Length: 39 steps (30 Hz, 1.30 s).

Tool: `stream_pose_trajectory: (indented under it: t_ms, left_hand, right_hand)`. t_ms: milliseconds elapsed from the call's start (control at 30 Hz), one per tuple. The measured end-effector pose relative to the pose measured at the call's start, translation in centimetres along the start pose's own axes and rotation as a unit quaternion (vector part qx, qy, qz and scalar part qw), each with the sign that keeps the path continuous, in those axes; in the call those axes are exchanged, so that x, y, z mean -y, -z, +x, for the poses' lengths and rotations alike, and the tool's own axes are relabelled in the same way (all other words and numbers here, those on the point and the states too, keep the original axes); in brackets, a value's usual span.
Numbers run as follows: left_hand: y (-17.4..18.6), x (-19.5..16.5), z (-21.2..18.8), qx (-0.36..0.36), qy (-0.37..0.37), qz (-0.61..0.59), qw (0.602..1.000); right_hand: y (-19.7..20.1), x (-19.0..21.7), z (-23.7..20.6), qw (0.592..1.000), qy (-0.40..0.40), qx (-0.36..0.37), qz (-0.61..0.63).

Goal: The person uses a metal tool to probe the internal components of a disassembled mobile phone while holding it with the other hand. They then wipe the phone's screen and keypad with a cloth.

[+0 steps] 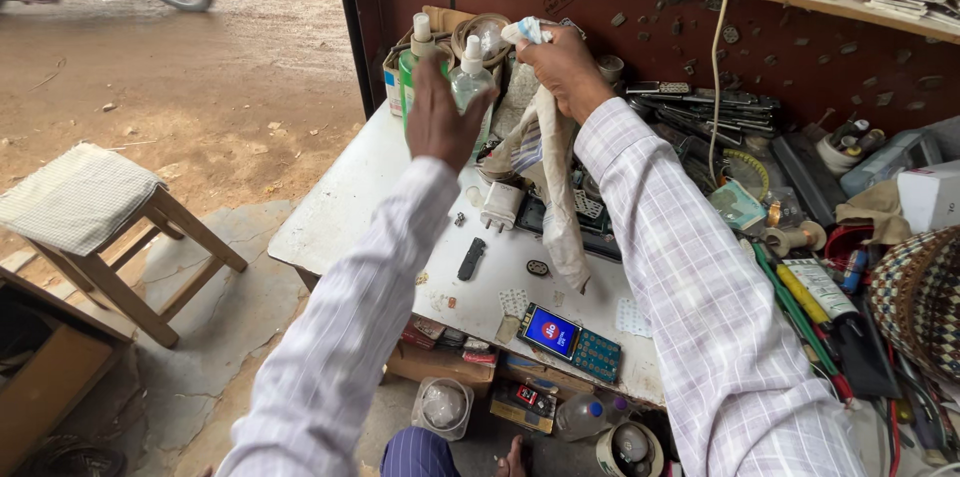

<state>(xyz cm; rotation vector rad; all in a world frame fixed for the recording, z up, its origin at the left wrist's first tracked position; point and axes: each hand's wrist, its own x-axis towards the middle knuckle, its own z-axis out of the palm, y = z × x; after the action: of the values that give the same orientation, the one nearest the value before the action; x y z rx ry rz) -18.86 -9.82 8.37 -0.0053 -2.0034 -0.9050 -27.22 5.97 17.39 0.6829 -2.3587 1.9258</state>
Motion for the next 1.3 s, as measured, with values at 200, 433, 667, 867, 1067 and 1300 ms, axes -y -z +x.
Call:
stream_pose_trajectory:
  t_ms: [200, 433, 667, 867, 1067, 1300]
  left_hand:
    - [-1.5, -2.4, 3.8, 0.037, 0.122, 0.003, 0.992]
    - [-1.7, -1.9, 4.2, 0.029, 0.097, 0.008, 0.995]
    - [-0.7, -1.1, 6.1, 0.121, 0.111, -0.039, 0.986]
    - [-0.4, -1.2, 7.0, 0.149, 0.1, -0.011, 0.984]
    - [-0.6, -2.3, 6.4, 0.082, 0.133, -0.003, 0.988]
    - [-1.4, -0.8, 6.3, 0.05, 0.079, -0.076, 0.993]
  right_hand:
    - [1.6, 1.4, -0.4, 0.998, -0.025, -0.044, -0.03]
    - [3.0, 0.9, -0.4, 0.998, -0.035, -0.04, -0.026]
    - [2.1, 0.3, -0.7, 0.999, -0.024, -0.011, 0.023]
    - [1.7, 0.5, -0.7, 0.999, -0.031, -0.001, 0.014]
    - [1.3, 0.2, -0.4, 0.999, -0.039, 0.005, 0.013]
    - [0.9, -0.3, 0.0, 0.999, -0.043, -0.004, 0.011]
